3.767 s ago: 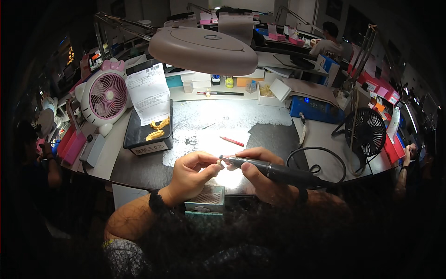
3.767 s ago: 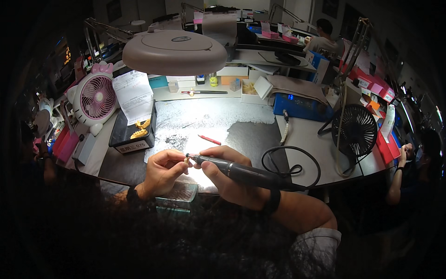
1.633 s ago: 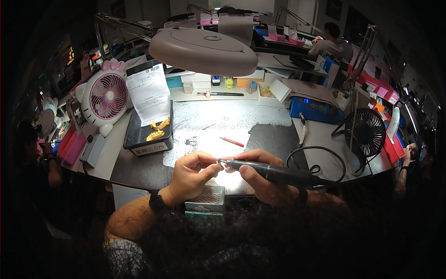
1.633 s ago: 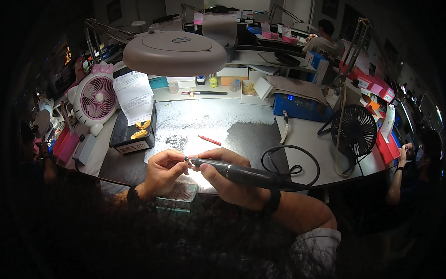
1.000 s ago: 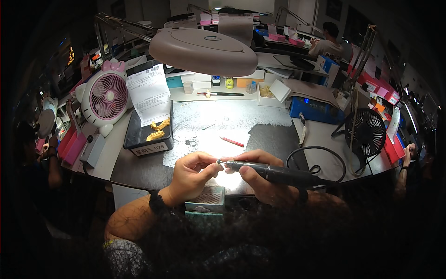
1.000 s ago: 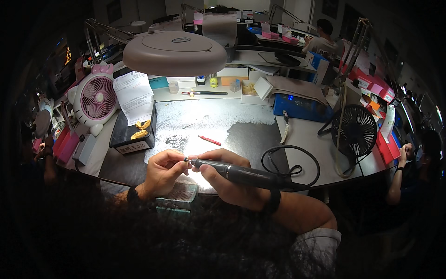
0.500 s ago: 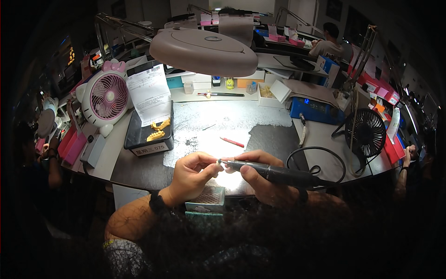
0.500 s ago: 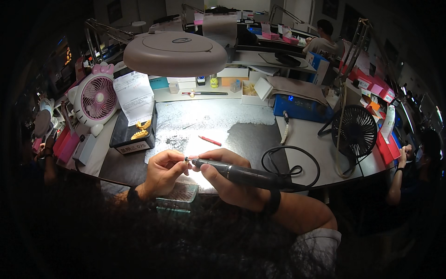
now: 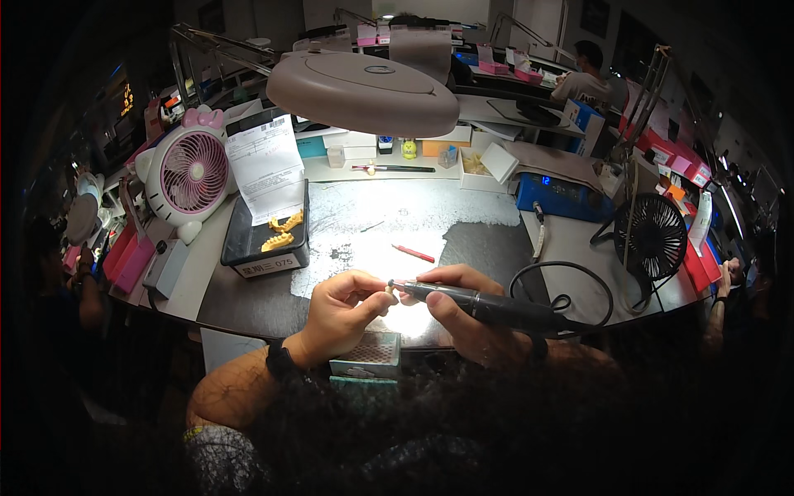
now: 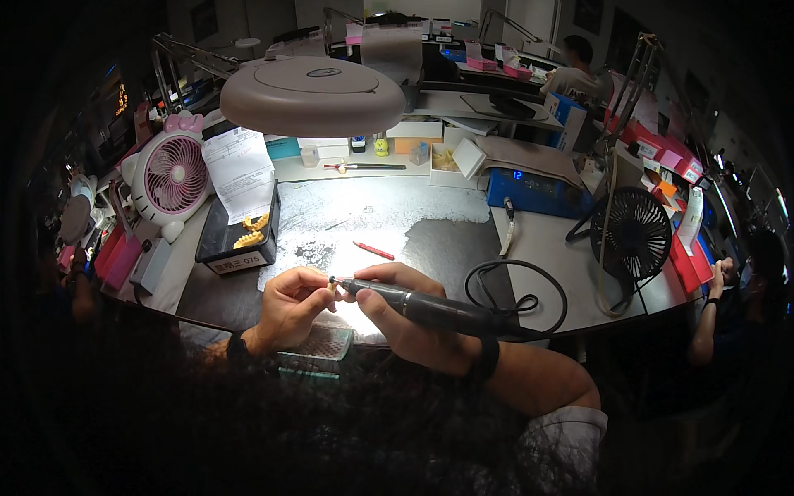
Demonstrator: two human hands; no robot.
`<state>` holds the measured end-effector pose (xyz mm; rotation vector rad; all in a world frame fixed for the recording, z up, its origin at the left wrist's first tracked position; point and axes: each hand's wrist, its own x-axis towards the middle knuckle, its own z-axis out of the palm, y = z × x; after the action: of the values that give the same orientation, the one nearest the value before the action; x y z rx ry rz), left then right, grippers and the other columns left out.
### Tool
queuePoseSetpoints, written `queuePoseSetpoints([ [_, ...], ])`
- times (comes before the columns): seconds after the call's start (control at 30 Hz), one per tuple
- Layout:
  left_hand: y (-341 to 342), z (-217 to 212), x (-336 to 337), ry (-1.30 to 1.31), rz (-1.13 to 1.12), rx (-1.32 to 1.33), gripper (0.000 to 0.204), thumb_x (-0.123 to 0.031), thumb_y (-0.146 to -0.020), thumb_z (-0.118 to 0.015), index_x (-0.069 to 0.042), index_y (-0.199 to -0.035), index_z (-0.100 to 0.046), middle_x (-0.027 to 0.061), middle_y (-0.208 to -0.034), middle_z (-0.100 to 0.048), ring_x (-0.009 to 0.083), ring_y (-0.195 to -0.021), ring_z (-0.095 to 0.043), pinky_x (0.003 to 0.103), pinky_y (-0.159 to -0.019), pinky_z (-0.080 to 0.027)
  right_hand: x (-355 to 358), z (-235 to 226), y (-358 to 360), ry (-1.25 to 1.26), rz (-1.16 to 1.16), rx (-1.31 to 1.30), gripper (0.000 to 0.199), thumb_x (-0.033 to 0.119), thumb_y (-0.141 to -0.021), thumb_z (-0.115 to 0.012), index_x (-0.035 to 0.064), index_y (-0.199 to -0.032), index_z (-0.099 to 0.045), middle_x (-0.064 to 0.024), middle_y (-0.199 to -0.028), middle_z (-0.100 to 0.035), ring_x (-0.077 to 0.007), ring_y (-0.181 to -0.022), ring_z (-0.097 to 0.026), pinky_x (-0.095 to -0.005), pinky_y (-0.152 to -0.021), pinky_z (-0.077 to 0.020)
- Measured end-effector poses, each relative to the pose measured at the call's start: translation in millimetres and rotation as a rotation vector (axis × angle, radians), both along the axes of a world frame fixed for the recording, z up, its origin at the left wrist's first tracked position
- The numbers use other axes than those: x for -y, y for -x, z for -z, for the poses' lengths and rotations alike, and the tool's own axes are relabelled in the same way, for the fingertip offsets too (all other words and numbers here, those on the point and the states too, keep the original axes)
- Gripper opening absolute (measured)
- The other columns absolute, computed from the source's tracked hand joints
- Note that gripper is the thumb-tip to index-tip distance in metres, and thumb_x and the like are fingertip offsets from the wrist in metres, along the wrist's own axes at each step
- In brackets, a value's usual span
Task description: Using a handheld rotary tool to polish or grind a small yellow object on a workbench.
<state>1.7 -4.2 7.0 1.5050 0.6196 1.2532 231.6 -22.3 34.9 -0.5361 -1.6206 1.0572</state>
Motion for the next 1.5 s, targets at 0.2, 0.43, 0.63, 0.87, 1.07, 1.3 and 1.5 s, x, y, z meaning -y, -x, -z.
queuePoseSetpoints([
  [0.2, -0.5, 0.7, -0.7, -0.025, 0.004, 0.003, 0.015, -0.003, -0.097, -0.072, 0.004, -0.11, -0.067, 0.0098, -0.102, -0.074, 0.0113, -0.088, -0.069, 0.025, -0.078, -0.057, 0.1, 0.7, 0.3, 0.003, 0.012, 0.003, 0.024, 0.01, -0.1, -0.064, -0.006, -0.118, -0.064, -0.0116, -0.102, -0.074, -0.0124, -0.092, -0.071, -0.0257, -0.079, -0.0566],
  [0.43, -0.1, -0.5, -0.3, -0.035, 0.006, -0.008, 0.016, -0.002, -0.097, -0.072, 0.004, -0.111, -0.067, 0.0101, -0.104, -0.074, 0.0119, -0.09, -0.069, 0.026, -0.08, -0.057, 1.6, -4.8, -0.4, 0.002, -0.006, 0.008, 0.023, 0.009, -0.101, -0.062, -0.0074, -0.118, -0.062, -0.0149, -0.105, -0.075, -0.0156, -0.096, -0.072, -0.0266, -0.083, -0.0574],
  [0.63, 0.4, -0.6, -0.4, -0.032, 0.012, -0.007, 0.017, -0.002, -0.097, -0.071, 0.004, -0.112, -0.067, 0.0103, -0.106, -0.074, 0.0122, -0.093, -0.069, 0.026, -0.081, -0.057, 0.2, -0.3, 1.7, 0.01, -0.038, -0.07, 0.023, 0.01, -0.102, -0.062, -0.0071, -0.119, -0.061, -0.0157, -0.107, -0.075, -0.0176, -0.1, -0.072, -0.028, -0.087, -0.0579],
  [0.87, -1.0, -2.6, 0.5, -0.036, 0.022, 0.008, 0.017, -0.001, -0.097, -0.071, 0.004, -0.113, -0.067, 0.0101, -0.106, -0.074, 0.0118, -0.092, -0.069, 0.026, -0.081, -0.057, -0.1, -0.1, 1.7, -0.023, -0.046, -0.053, 0.023, 0.01, -0.103, -0.062, -0.007, -0.118, -0.061, -0.0164, -0.108, -0.075, -0.0185, -0.102, -0.073, -0.0287, -0.089, -0.0584],
  [1.07, -0.4, -1.1, 0.1, -0.032, 0.014, 0.0, 0.017, -0.001, -0.096, -0.071, 0.004, -0.112, -0.067, 0.01, -0.105, -0.074, 0.0118, -0.093, -0.069, 0.026, -0.081, -0.057, -0.1, -3.0, 2.4, -0.064, -0.045, -0.045, 0.022, 0.008, -0.102, -0.061, -0.0071, -0.118, -0.062, -0.0161, -0.11, -0.075, -0.0175, -0.103, -0.072, -0.0298, -0.091, -0.0586],
  [1.3, -0.8, -1.2, 0.1, -0.043, 0.013, -0.002, 0.017, 0.0, -0.096, -0.071, 0.004, -0.112, -0.066, 0.0096, -0.104, -0.074, 0.0117, -0.093, -0.069, 0.025, -0.081, -0.057, 0.5, -4.5, 1.2, -0.103, -0.036, -0.013, 0.021, 0.007, -0.102, -0.061, -0.007, -0.118, -0.062, -0.0161, -0.109, -0.075, -0.0175, -0.103, -0.072, -0.0299, -0.09, -0.0587],
  [1.5, 1.4, 1.9, -1.0, -0.037, 0.026, 0.02, 0.016, 0.0, -0.097, -0.071, 0.004, -0.112, -0.066, 0.0097, -0.104, -0.073, 0.0118, -0.092, -0.069, 0.026, -0.081, -0.057, 2.3, -6.3, 1.0, -0.055, -0.05, -0.035, 0.021, 0.008, -0.102, -0.061, -0.007, -0.117, -0.062, -0.0165, -0.108, -0.075, -0.0176, -0.102, -0.072, -0.0295, -0.089, -0.0587],
])
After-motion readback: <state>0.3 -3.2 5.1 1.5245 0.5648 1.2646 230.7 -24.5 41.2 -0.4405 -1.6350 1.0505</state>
